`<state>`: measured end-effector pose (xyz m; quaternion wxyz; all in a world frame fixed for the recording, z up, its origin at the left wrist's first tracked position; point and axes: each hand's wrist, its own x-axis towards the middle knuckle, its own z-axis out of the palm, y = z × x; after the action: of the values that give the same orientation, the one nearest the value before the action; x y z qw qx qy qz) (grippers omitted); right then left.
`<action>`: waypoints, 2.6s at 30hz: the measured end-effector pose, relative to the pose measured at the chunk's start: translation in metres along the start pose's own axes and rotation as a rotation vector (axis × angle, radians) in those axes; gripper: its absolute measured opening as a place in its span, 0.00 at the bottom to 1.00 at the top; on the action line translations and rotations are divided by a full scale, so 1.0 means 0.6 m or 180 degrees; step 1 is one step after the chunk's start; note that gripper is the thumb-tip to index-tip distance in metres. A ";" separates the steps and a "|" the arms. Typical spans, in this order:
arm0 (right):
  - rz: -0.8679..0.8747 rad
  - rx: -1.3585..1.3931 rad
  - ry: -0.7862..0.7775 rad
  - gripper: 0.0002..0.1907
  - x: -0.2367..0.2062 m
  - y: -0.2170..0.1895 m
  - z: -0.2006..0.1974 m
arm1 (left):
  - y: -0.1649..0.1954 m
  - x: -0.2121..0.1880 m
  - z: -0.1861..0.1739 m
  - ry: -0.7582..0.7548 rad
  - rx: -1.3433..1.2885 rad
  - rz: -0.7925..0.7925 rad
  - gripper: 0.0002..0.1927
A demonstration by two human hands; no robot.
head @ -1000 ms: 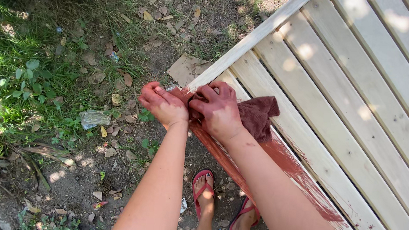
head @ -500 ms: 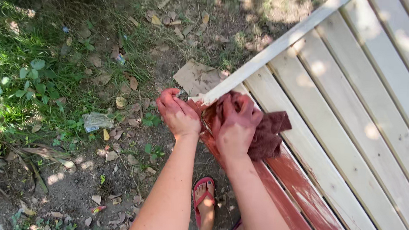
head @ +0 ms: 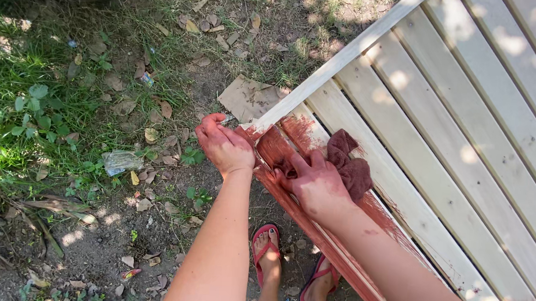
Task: The person applies red wood stain to the slats of a wooden bench using a cloth, wiping the stain across the bare planks and working section by section. They occasionally reposition the bench and dip the cloth into a stain container while continuing to coat the wood.
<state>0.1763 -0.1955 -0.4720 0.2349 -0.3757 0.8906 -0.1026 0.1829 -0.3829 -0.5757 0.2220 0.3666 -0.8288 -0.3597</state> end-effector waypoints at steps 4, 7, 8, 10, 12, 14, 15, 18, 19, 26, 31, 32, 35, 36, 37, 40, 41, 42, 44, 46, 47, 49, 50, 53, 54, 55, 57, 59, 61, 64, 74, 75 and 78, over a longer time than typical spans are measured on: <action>0.0151 0.0428 -0.0099 0.33 -0.037 0.019 -0.008 | 0.001 -0.003 0.000 0.0058 0.0098 0.0285 0.11; 0.0738 0.0839 0.0444 0.23 -0.038 0.014 0.002 | 0.002 -0.005 -0.001 0.0067 0.0100 0.0186 0.13; 0.0900 0.0799 0.0293 0.29 -0.031 0.009 0.008 | 0.003 -0.005 -0.001 0.0068 0.0083 0.0169 0.13; 0.1231 0.0719 -0.0019 0.42 -0.011 -0.003 0.020 | 0.003 -0.004 -0.003 0.0047 0.0049 0.0163 0.12; 0.1201 0.0644 0.0453 0.43 0.015 -0.014 0.029 | 0.002 -0.004 -0.003 0.0018 0.0013 0.0196 0.11; 0.1130 0.0566 0.0862 0.46 0.042 -0.020 0.034 | 0.001 -0.005 -0.003 -0.0013 -0.0018 0.0148 0.11; 0.1089 0.0524 0.1028 0.48 0.053 -0.021 0.034 | 0.000 -0.005 -0.003 -0.0038 -0.0032 0.0119 0.10; 0.0604 0.0872 0.0967 0.51 0.067 -0.016 0.032 | -0.002 -0.006 -0.002 -0.0047 0.0016 0.0127 0.10; 0.0382 0.1057 0.0841 0.51 0.066 -0.014 0.031 | -0.002 -0.007 -0.001 -0.0049 0.0006 0.0183 0.10; 0.0562 0.1049 0.1482 0.30 0.059 -0.021 0.054 | 0.000 0.000 0.000 -0.0014 -0.0068 0.0188 0.10; 0.0654 0.1365 0.1966 0.27 0.071 -0.028 0.076 | -0.004 -0.003 0.001 -0.0017 0.0012 0.0250 0.09; 0.0703 0.1243 0.1815 0.26 0.070 -0.026 0.076 | -0.004 -0.002 0.002 -0.0046 0.0046 0.0143 0.09; 0.0621 0.0942 0.1631 0.24 0.055 -0.019 0.074 | -0.001 0.004 0.001 -0.0192 0.0275 -0.0348 0.10; 0.0448 0.0883 0.1766 0.24 0.049 -0.017 0.072 | 0.000 0.005 -0.002 -0.0246 0.0379 -0.0531 0.12; 0.0289 0.0793 0.1913 0.25 0.040 -0.013 0.070 | 0.003 0.004 -0.007 -0.0286 0.0529 -0.0598 0.12; 0.0572 0.1125 0.1341 0.21 0.011 -0.003 0.066 | 0.009 -0.009 -0.025 -0.0202 0.0816 -0.0622 0.15; 0.0578 0.1053 0.1154 0.21 -0.002 0.001 0.067 | 0.006 -0.025 -0.034 -0.0095 0.0834 -0.0539 0.15; 0.0584 0.0988 0.0968 0.22 -0.017 0.007 0.069 | 0.004 -0.043 -0.046 0.0011 0.0859 -0.0451 0.16; 0.0566 0.0889 0.0737 0.22 -0.055 0.020 0.074 | 0.004 -0.079 -0.064 -0.0021 0.0832 -0.0578 0.15; 0.0505 0.0843 0.0582 0.21 -0.106 0.033 0.083 | 0.006 -0.116 -0.081 -0.0040 0.0720 -0.0587 0.16; 0.0482 0.0869 0.0557 0.23 -0.135 0.039 0.088 | 0.008 -0.136 -0.089 -0.0053 0.0621 -0.0521 0.16; 0.0440 0.0926 0.0515 0.26 -0.199 0.047 0.100 | 0.019 -0.179 -0.099 -0.0106 0.0495 -0.0488 0.17; 0.0467 0.0901 0.0451 0.26 -0.231 0.051 0.107 | 0.027 -0.202 -0.101 -0.0145 0.0470 -0.0514 0.16; 0.0577 0.0917 0.0303 0.26 -0.336 0.057 0.132 | 0.057 -0.278 -0.102 -0.0350 0.0547 -0.0301 0.16; 0.0606 0.0936 0.0319 0.27 -0.373 0.060 0.143 | 0.067 -0.306 -0.101 -0.0433 0.0582 -0.0174 0.16; 0.0639 0.0942 0.0352 0.28 -0.409 0.065 0.155 | 0.077 -0.333 -0.101 -0.0514 0.0581 -0.0035 0.16; 0.0679 0.0958 0.0364 0.31 -0.482 0.073 0.182 | 0.095 -0.386 -0.099 -0.0682 0.0574 0.0242 0.18; 0.0731 0.0933 0.0296 0.32 -0.551 0.084 0.210 | 0.109 -0.430 -0.091 -0.0863 0.0600 0.0249 0.18; 0.0790 0.0841 0.0139 0.31 -0.621 0.095 0.238 | 0.115 -0.476 -0.089 -0.1038 0.0715 0.0440 0.18; 0.0822 0.0989 0.0193 0.33 -0.733 0.105 0.278 | 0.117 -0.530 -0.081 -0.1360 0.0855 0.1117 0.18; 0.1497 0.0760 0.0121 0.34 -1.064 0.130 0.384 | 0.112 -0.591 -0.033 -0.1849 0.1132 0.2658 0.20; 0.1554 0.0605 0.0088 0.34 -1.084 0.130 0.386 | 0.112 -0.593 -0.034 -0.1859 0.1133 0.2648 0.20; 0.1729 -0.0423 0.0962 0.41 -1.109 0.130 0.396 | 0.114 -0.594 -0.041 -0.1912 0.1033 0.2557 0.19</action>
<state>0.6498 0.3347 -0.4793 0.0937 -0.1192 0.9879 -0.0323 0.3933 -0.0876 -0.5455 0.0354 -0.0695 -0.9762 -0.2024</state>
